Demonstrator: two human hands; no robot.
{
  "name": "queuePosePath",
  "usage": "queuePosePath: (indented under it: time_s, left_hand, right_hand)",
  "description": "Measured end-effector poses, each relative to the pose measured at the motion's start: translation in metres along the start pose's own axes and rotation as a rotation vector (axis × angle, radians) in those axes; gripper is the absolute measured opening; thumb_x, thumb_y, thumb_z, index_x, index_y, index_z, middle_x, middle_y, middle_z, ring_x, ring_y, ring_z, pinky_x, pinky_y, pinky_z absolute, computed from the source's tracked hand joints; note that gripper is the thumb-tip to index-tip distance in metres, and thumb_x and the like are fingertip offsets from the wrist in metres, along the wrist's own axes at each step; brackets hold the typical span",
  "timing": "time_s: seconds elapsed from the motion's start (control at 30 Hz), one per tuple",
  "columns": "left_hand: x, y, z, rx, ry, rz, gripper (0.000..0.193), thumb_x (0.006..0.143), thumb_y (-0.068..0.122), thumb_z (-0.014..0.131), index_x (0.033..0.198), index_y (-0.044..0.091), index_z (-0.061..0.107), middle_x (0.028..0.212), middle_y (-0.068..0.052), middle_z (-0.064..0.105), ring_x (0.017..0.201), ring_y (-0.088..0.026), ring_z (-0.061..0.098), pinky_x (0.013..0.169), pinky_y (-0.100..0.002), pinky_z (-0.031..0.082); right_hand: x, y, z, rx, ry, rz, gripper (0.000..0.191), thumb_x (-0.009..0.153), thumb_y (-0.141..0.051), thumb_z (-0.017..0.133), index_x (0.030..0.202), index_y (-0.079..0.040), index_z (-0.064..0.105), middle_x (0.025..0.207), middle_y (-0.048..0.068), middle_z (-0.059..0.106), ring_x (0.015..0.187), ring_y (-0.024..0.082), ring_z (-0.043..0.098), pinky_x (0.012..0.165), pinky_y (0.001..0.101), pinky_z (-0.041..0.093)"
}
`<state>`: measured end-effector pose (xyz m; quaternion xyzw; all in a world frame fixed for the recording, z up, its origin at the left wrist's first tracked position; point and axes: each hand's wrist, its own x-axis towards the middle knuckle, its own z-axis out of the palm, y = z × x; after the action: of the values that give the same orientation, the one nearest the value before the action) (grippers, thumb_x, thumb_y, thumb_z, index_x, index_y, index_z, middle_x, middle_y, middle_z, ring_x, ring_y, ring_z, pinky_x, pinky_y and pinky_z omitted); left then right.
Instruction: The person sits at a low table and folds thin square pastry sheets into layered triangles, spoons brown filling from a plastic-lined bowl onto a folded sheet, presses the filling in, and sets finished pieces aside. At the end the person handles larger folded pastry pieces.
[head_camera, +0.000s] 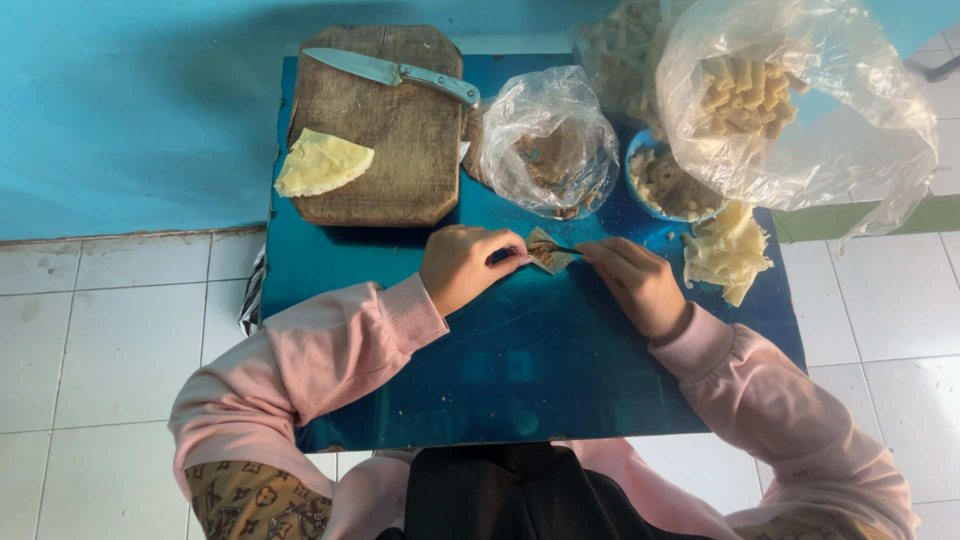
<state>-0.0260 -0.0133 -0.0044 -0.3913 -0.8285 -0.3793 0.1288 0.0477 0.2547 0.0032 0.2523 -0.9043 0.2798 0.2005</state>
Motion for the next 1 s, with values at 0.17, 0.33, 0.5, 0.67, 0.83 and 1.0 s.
queuePosePath:
  time_s: [0.17, 0.33, 0.5, 0.67, 0.83, 1.0]
  left_hand:
    - [0.000, 0.002, -0.002, 0.002, 0.037, 0.054, 0.017, 0.088, 0.029, 0.082, 0.090, 0.017, 0.071, 0.073, 0.002, 0.069, 0.060, -0.017, 0.065, 0.057, -0.033, 0.049]
    - [0.001, 0.003, -0.004, 0.079, 0.046, 0.140, 0.019, 0.088, 0.029, 0.082, 0.095, 0.017, 0.069, 0.089, 0.006, 0.071, 0.072, -0.015, 0.067, 0.064, -0.033, 0.050]
    - [0.002, 0.001, -0.004, 0.114, 0.041, 0.174, 0.020, 0.088, 0.028, 0.082, 0.098, 0.018, 0.069, 0.093, 0.007, 0.071, 0.075, -0.014, 0.067, 0.064, -0.032, 0.049]
    - [0.000, -0.001, -0.002, 0.168, 0.022, 0.194, 0.019, 0.087, 0.028, 0.081, 0.100, 0.019, 0.070, 0.093, 0.007, 0.071, 0.075, -0.014, 0.065, 0.064, -0.033, 0.048]
    - [-0.002, -0.007, -0.004, 0.196, 0.023, 0.200, 0.025, 0.087, 0.029, 0.081, 0.107, 0.020, 0.069, 0.093, 0.006, 0.071, 0.077, -0.015, 0.065, 0.067, -0.033, 0.048]
    - [-0.004, -0.010, -0.003, 0.201, 0.051, 0.209, 0.038, 0.088, 0.029, 0.081, 0.122, 0.022, 0.066, 0.088, 0.007, 0.070, 0.080, -0.014, 0.067, 0.070, -0.033, 0.049]
  right_hand:
    - [0.004, -0.001, 0.002, 0.082, 0.020, 0.088, 0.021, 0.093, -0.002, 0.071, 0.114, -0.003, 0.073, 0.103, 0.012, 0.071, 0.089, 0.028, 0.073, 0.075, 0.0356, 0.058]
    - [0.015, -0.010, -0.006, 0.004, 0.156, 0.202, 0.014, 0.097, -0.002, 0.072, 0.111, -0.002, 0.075, 0.102, 0.013, 0.073, 0.085, 0.026, 0.073, 0.070, 0.0354, 0.056]
    - [0.042, -0.002, -0.008, -0.135, 0.199, 0.104, 0.019, 0.101, -0.003, 0.071, 0.120, -0.002, 0.071, 0.102, 0.015, 0.070, 0.089, 0.032, 0.070, 0.077, 0.0393, 0.056]
    - [0.075, 0.001, 0.008, -0.326, 0.067, 0.052, 0.015, 0.101, -0.013, 0.071, 0.114, -0.008, 0.069, 0.094, 0.009, 0.068, 0.085, 0.030, 0.068, 0.072, 0.0426, 0.054]
    - [0.088, -0.018, 0.008, -0.487, 0.123, -0.080, 0.026, 0.093, -0.017, 0.072, 0.117, -0.007, 0.069, 0.107, 0.011, 0.067, 0.094, 0.030, 0.066, 0.076, 0.0389, 0.054]
    - [0.070, -0.032, -0.005, -0.364, 0.004, -0.137, 0.027, 0.088, -0.008, 0.071, 0.115, -0.009, 0.069, 0.111, 0.011, 0.066, 0.097, 0.031, 0.065, 0.081, 0.0413, 0.054]
